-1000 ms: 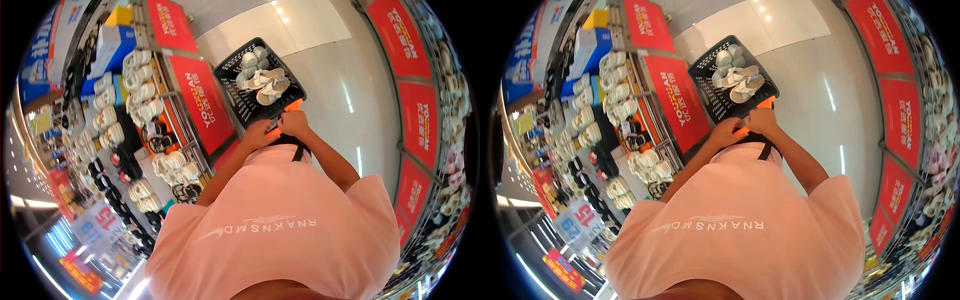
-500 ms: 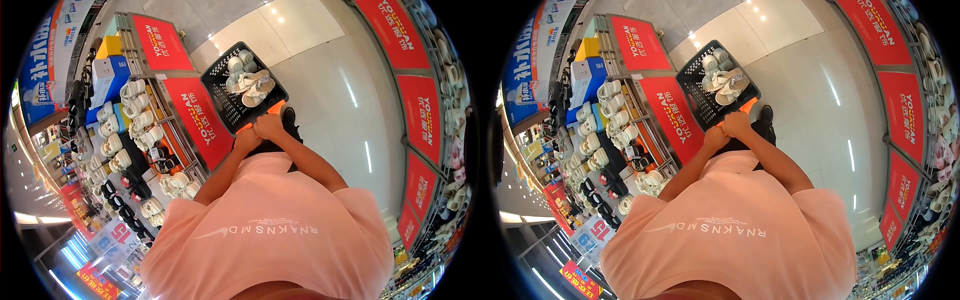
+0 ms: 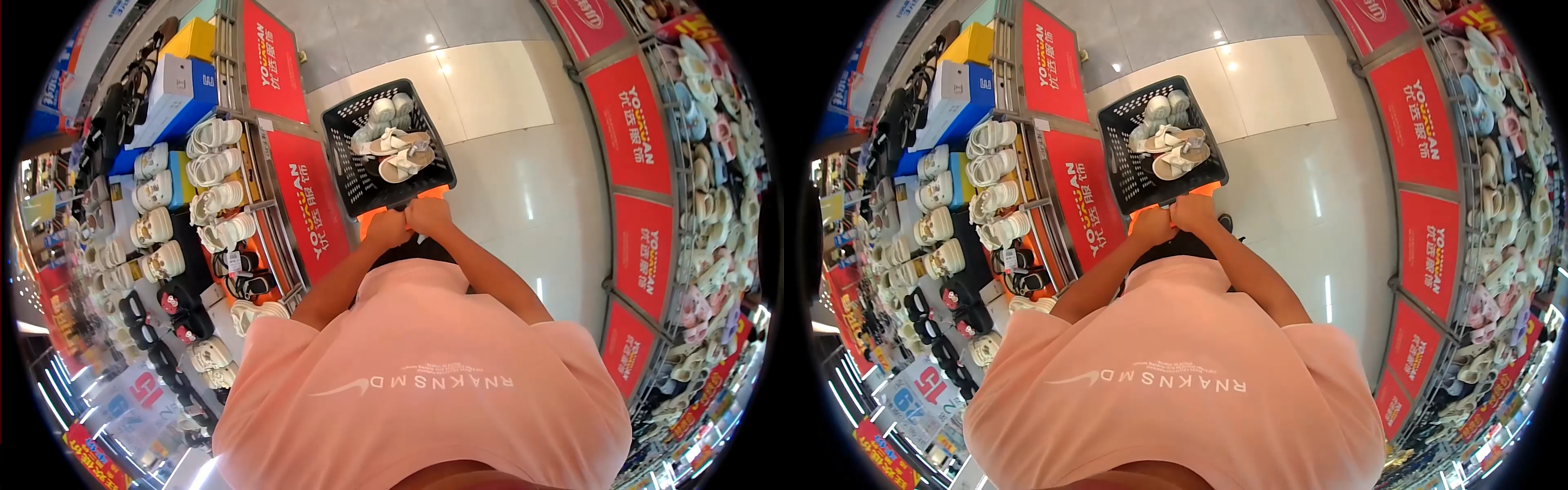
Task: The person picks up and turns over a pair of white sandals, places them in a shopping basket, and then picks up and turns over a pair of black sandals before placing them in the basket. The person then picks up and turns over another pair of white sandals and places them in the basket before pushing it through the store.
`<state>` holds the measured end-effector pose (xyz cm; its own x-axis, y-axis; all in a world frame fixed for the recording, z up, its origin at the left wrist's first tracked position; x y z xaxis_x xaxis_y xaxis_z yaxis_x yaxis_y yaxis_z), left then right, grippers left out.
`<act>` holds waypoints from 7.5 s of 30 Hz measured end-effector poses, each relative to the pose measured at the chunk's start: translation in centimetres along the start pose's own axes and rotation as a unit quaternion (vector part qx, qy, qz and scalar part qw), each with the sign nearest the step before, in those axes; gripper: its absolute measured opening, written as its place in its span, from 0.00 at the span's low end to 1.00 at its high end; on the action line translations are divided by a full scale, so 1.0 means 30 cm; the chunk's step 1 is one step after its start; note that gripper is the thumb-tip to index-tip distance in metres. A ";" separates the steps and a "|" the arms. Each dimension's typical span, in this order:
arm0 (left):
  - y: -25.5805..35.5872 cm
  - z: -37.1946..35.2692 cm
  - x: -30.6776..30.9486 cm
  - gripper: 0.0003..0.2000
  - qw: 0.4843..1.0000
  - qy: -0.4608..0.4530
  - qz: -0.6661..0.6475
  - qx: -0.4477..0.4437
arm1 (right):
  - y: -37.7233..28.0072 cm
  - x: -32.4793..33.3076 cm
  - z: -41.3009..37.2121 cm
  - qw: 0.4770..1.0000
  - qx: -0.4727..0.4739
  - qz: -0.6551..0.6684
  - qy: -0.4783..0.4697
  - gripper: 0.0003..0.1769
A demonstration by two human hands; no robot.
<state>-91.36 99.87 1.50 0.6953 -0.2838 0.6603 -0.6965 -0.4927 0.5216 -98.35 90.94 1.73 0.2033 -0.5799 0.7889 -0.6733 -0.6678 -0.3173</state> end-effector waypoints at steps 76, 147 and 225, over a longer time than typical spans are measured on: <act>-0.693 1.317 1.347 0.29 0.851 0.109 -0.511 0.048 | 0.032 0.386 2.272 0.916 -0.135 0.333 -0.179 0.13; -1.381 1.470 1.076 0.29 0.535 0.269 -0.709 0.373 | -0.179 0.882 2.117 0.958 0.105 0.237 -0.121 0.22; -1.424 0.865 2.335 0.45 -0.087 0.419 -0.805 -0.411 | -2.211 1.684 2.088 0.287 0.829 -0.429 0.216 0.07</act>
<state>-8.30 79.70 11.45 -0.1767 -0.3208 -0.9305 -0.0017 0.9455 -0.3256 1.11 76.70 29.67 -0.5597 0.0015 0.8287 0.8287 0.0094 0.5597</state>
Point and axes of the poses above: each hand's wrist, its own z-axis towards the middle knuckle, its own x-axis out of the back of the hand, y = z × x, the point moved 6 cm from there along z, towards the middle knuckle, and after that the axes turned 8 degrees about -z, right-handed, at the moved point
